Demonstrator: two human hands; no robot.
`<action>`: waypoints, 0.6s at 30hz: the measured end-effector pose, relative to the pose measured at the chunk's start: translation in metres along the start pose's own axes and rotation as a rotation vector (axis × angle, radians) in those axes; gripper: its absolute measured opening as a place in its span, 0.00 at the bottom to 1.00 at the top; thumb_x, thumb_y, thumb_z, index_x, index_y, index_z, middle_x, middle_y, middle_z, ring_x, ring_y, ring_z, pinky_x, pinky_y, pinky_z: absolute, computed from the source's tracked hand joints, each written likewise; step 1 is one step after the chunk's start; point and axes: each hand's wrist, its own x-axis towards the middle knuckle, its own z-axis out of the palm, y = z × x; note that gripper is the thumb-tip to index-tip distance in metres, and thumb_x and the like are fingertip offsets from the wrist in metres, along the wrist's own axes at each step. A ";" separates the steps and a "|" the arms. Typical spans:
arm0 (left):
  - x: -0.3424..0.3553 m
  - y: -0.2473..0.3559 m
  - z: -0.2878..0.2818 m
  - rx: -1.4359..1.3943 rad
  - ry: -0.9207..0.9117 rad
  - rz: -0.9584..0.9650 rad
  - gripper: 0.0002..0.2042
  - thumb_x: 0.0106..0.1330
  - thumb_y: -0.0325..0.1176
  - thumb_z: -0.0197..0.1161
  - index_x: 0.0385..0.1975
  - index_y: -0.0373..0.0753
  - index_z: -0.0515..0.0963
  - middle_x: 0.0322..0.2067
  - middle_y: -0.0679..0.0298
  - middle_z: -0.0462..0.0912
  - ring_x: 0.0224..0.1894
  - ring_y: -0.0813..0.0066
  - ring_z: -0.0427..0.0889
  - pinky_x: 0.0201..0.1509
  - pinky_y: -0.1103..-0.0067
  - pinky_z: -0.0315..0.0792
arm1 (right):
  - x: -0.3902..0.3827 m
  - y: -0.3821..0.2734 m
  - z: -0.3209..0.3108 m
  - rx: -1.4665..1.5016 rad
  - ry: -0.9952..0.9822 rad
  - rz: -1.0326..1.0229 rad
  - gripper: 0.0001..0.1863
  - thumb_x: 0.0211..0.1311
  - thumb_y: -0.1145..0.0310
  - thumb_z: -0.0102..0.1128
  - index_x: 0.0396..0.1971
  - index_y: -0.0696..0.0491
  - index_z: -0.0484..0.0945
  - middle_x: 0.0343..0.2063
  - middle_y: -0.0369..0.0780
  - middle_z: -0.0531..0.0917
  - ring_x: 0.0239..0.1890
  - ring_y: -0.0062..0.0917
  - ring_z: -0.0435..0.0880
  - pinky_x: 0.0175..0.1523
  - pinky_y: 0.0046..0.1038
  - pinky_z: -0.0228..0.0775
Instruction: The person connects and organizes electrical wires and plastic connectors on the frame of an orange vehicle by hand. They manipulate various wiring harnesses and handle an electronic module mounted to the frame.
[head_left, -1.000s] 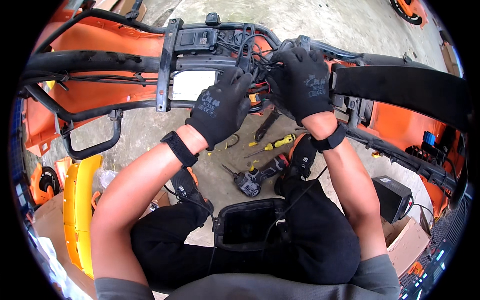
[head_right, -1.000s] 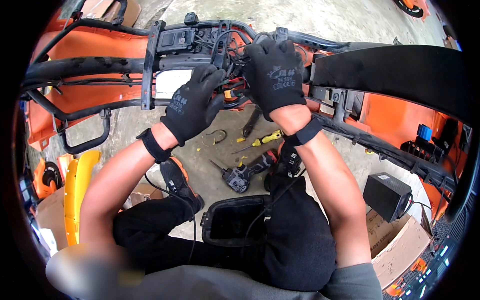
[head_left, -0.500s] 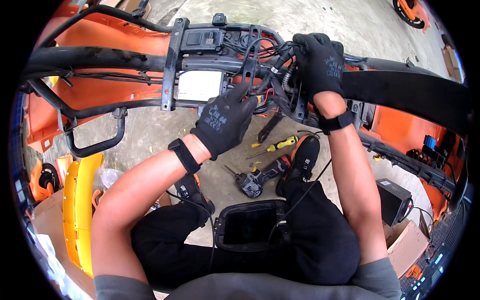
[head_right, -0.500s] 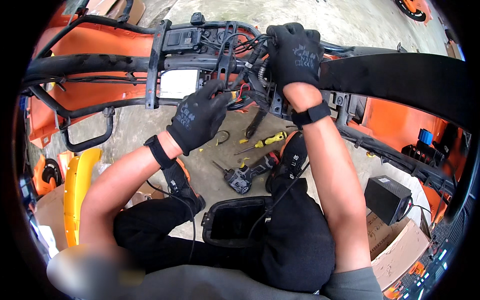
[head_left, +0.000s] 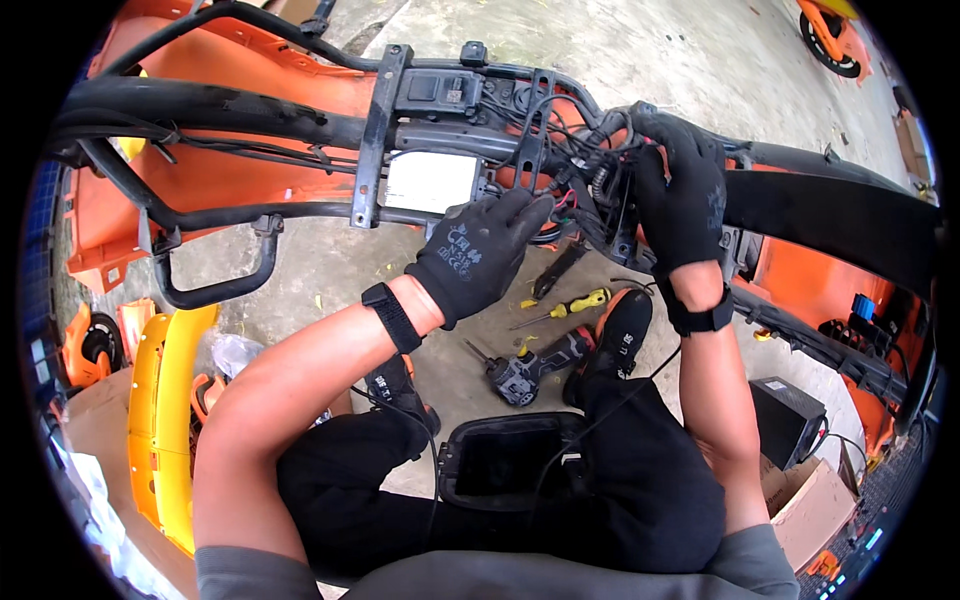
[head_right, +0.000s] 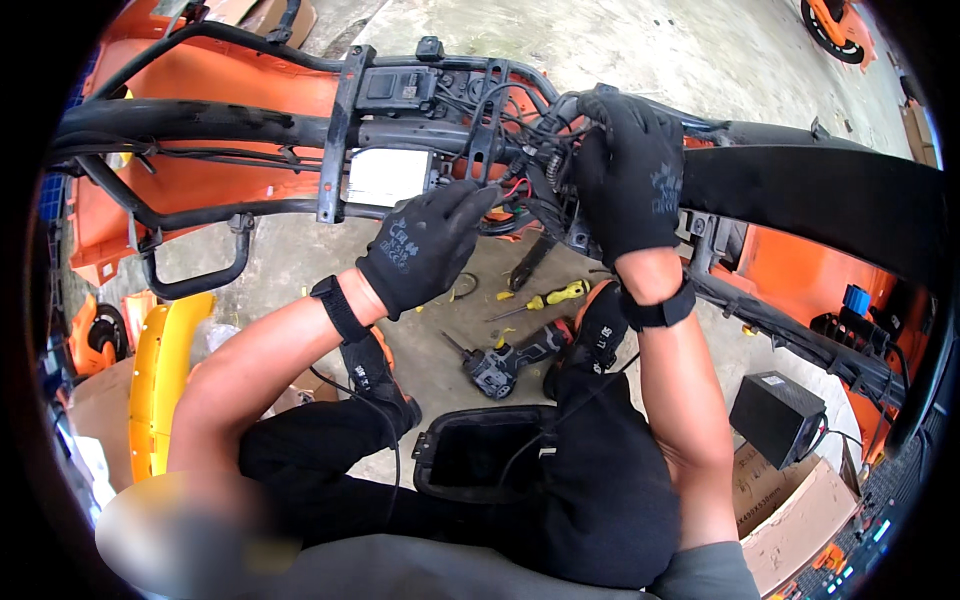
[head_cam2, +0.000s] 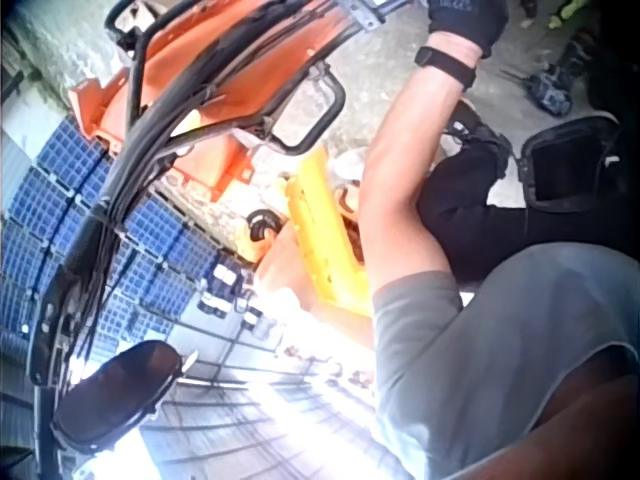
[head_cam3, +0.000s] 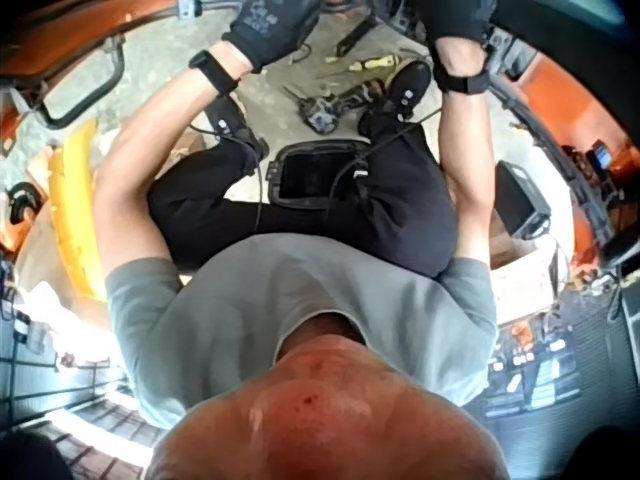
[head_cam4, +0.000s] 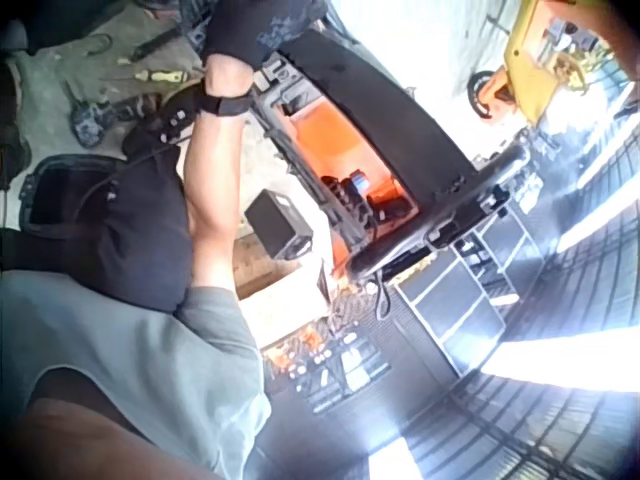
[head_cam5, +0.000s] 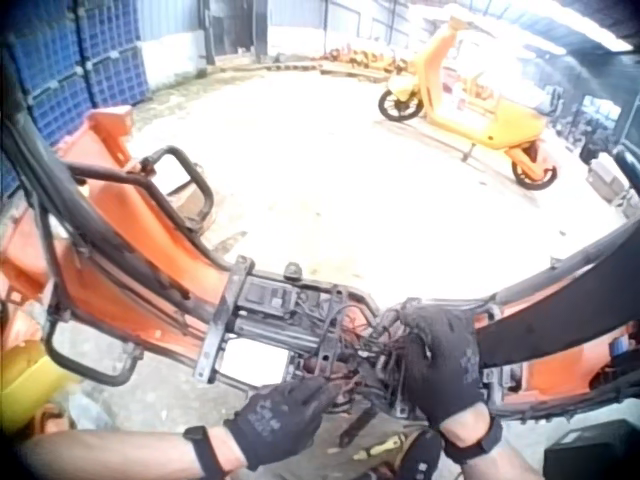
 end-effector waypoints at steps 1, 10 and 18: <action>-0.001 -0.001 -0.003 -0.015 0.004 -0.003 0.27 0.58 0.25 0.63 0.62 0.40 0.71 0.54 0.52 0.75 0.52 0.51 0.80 0.53 0.62 0.76 | 0.000 -0.008 0.000 0.033 -0.003 -0.052 0.14 0.60 0.76 0.60 0.46 0.53 0.83 0.42 0.44 0.86 0.48 0.40 0.83 0.54 0.35 0.73; 0.025 -0.056 -0.059 0.127 0.216 -0.149 0.14 0.64 0.25 0.59 0.50 0.37 0.77 0.46 0.48 0.81 0.45 0.45 0.82 0.47 0.59 0.77 | -0.035 -0.027 0.033 0.343 -0.266 -0.119 0.11 0.58 0.76 0.61 0.41 0.54 0.80 0.34 0.45 0.82 0.40 0.42 0.81 0.45 0.41 0.73; 0.023 -0.090 -0.065 0.189 -0.069 -0.395 0.05 0.62 0.26 0.57 0.35 0.38 0.78 0.40 0.48 0.81 0.48 0.47 0.81 0.49 0.59 0.75 | -0.046 -0.020 0.046 0.370 -0.291 -0.088 0.10 0.59 0.75 0.61 0.42 0.54 0.80 0.34 0.44 0.81 0.40 0.43 0.81 0.45 0.42 0.73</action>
